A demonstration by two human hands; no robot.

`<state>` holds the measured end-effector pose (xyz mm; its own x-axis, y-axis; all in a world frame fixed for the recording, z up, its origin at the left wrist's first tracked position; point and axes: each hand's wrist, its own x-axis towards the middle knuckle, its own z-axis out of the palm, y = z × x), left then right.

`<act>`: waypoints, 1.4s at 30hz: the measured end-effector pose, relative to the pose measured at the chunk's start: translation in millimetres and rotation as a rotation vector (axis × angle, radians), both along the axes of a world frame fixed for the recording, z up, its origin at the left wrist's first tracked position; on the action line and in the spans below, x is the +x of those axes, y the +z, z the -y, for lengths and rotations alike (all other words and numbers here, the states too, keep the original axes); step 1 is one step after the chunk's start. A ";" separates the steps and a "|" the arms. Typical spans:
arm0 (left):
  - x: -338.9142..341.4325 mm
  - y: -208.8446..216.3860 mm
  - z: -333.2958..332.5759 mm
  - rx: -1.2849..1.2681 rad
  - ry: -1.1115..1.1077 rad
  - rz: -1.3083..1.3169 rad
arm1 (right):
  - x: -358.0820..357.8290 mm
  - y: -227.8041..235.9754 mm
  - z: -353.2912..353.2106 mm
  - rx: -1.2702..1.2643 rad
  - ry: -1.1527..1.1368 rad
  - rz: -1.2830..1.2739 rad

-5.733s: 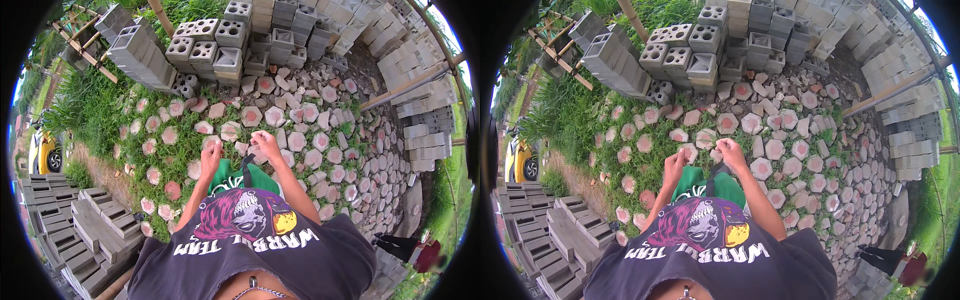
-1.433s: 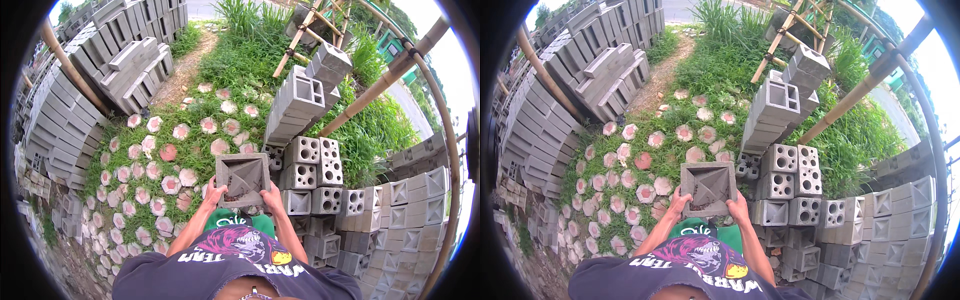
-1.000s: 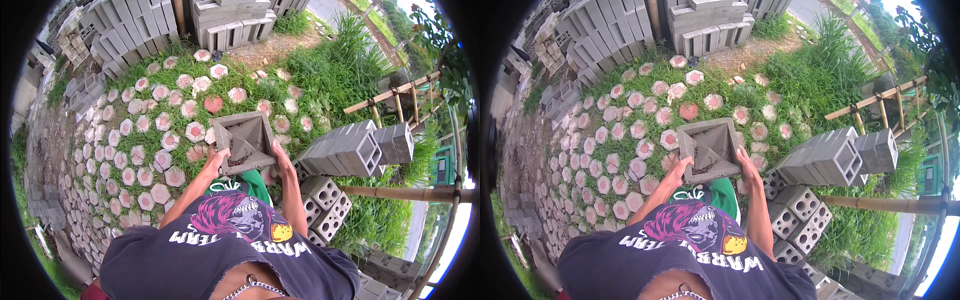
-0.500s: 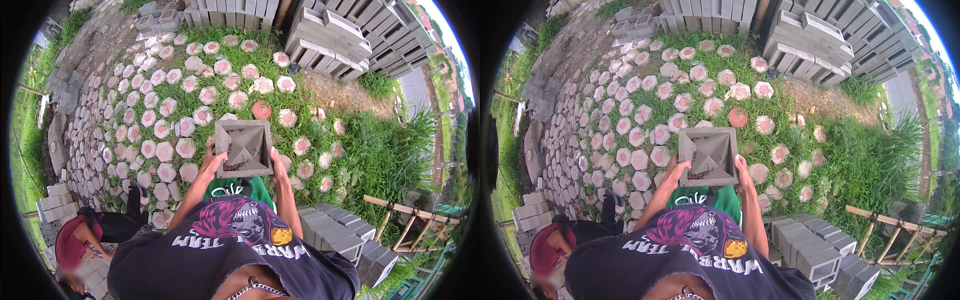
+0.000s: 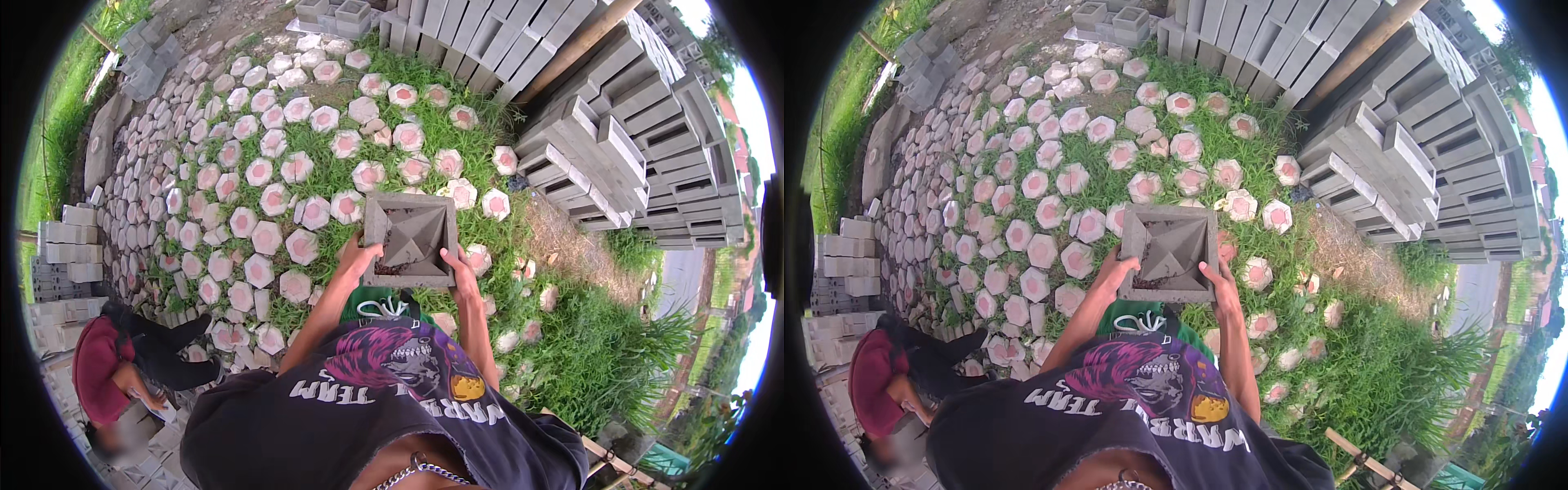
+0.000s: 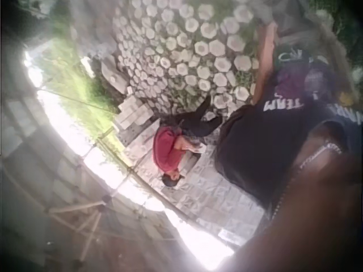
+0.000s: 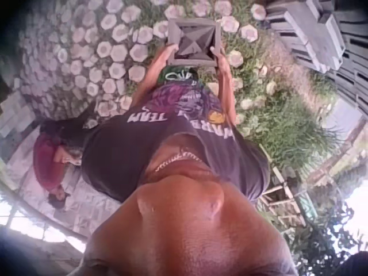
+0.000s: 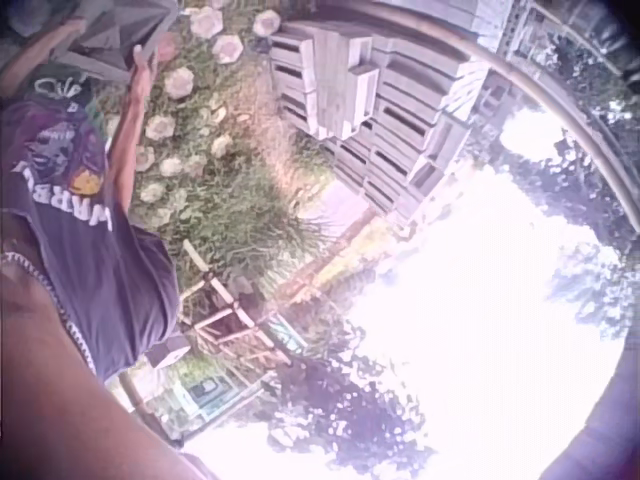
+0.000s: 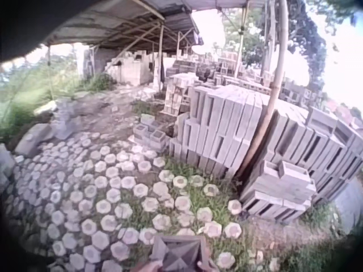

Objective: The person moves decorative concrete ventilation blocks one at a time from a large outdoor pile to a smaller sorted stack.

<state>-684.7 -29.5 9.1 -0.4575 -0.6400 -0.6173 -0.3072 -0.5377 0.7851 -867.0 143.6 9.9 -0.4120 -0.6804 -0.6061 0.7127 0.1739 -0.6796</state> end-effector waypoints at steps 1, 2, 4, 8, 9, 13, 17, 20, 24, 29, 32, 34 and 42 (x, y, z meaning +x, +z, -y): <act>-4.8 4.3 11.6 0.005 -0.021 0.013 | -13.3 4.1 18.0 0.011 0.048 0.011; -12.5 7.8 23.4 0.001 -0.001 0.000 | -22.0 7.1 32.8 0.008 0.068 -0.003; -36.1 15.8 49.9 0.025 0.025 -0.035 | -42.6 9.4 60.7 0.001 0.029 -0.092; -68.3 17.9 95.3 -0.020 0.118 -0.037 | -76.8 25.9 116.7 -0.017 0.037 -0.036; -73.3 16.3 107.9 -0.099 0.094 -0.021 | -82.6 33.6 131.6 -0.012 0.038 -0.037; -100.3 12.1 151.0 0.023 0.127 -0.138 | -121.5 36.1 178.0 0.029 0.143 -0.067; -132.9 27.9 190.3 0.010 0.186 -0.024 | -149.7 42.6 231.3 0.017 0.150 -0.063; -156.4 15.9 229.0 0.009 0.248 -0.030 | -181.9 25.5 280.4 -0.005 0.204 -0.034; -193.0 15.8 292.5 -0.031 0.268 0.003 | -226.2 8.2 355.7 -0.031 0.209 0.012; -235.7 33.9 361.8 -0.002 0.413 -0.059 | -281.0 11.0 447.8 -0.046 0.341 0.025; -249.8 51.1 396.8 -0.053 0.482 0.036 | -301.7 17.5 503.9 -0.032 0.420 -0.006; -249.0 46.3 412.2 -0.016 0.542 0.030 | -307.1 24.8 534.1 -0.027 0.490 0.037; -256.2 16.4 523.8 0.038 0.642 -0.025 | -324.2 12.9 668.4 0.000 0.581 -0.035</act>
